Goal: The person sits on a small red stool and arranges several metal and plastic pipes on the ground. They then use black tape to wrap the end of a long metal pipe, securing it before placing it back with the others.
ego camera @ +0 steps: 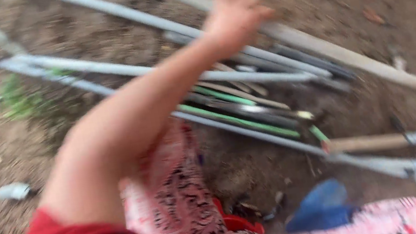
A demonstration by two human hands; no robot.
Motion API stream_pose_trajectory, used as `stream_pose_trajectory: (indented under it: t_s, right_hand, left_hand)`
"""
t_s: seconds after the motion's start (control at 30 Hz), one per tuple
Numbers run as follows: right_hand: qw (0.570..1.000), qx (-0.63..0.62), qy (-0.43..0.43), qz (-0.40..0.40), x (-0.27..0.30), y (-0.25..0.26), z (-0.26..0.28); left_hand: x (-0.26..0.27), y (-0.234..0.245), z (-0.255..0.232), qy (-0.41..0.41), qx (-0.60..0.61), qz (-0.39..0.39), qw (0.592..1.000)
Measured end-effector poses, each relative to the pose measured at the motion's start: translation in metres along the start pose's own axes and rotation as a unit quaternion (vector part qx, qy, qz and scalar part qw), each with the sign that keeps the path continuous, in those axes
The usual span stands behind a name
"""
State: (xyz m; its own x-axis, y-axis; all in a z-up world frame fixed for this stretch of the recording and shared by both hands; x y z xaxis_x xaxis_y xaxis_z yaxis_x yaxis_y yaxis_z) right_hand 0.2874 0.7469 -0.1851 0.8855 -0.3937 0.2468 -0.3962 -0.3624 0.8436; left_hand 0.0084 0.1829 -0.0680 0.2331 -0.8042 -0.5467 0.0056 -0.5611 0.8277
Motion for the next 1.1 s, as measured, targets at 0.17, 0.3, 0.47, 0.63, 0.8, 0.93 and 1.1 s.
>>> stream_pose_trajectory:
  t_s: [0.17, 0.3, 0.47, 0.63, 0.8, 0.93, 1.1]
  right_hand:
    - [0.986, -0.064, -0.047, 0.144, 0.109, 0.133, 0.097]
    - [0.972, -0.094, -0.045, 0.212, 0.123, 0.187, 0.127]
    - [0.954, -0.131, -0.084, 0.255, 0.143, 0.228, 0.143]
    - [0.958, -0.112, -0.059, 0.256, 0.146, 0.212, 0.149]
    - [0.951, -0.105, -0.065, 0.282, 0.152, 0.22, 0.161]
    - [0.958, -0.065, -0.031, 0.279, 0.153, 0.219, 0.165]
    - [0.967, -0.052, -0.013, 0.249, 0.142, 0.195, 0.158]
  left_hand:
    - [0.002, 0.038, 0.004, 0.118, -0.025, 0.141, 0.983]
    - [-0.009, 0.042, -0.015, 0.107, -0.053, 0.177, 0.977]
    - [-0.021, 0.038, -0.035, 0.091, -0.104, 0.279, 0.95]
    - [-0.024, 0.04, -0.04, 0.136, -0.107, 0.414, 0.894]
    - [-0.024, 0.041, -0.042, 0.151, -0.095, 0.482, 0.858]
    - [-0.022, 0.039, -0.042, 0.193, -0.016, 0.51, 0.838]
    - [-0.005, 0.023, -0.027, 0.167, -0.039, 0.447, 0.878]
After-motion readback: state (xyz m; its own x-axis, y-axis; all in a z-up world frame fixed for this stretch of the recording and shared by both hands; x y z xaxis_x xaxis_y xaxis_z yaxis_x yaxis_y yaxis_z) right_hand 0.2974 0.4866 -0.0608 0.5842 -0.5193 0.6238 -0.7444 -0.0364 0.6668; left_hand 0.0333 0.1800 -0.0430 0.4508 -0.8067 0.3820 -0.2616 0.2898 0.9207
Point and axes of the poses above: each hand's wrist, its own x-axis away from the middle knuckle, its own y-axis out of the back of the hand, z = x × y, the point moved 1 cm from there along -x, towards the middle knuckle, and after that the axes turned 13 degrees about x, right-handed, at the moved point
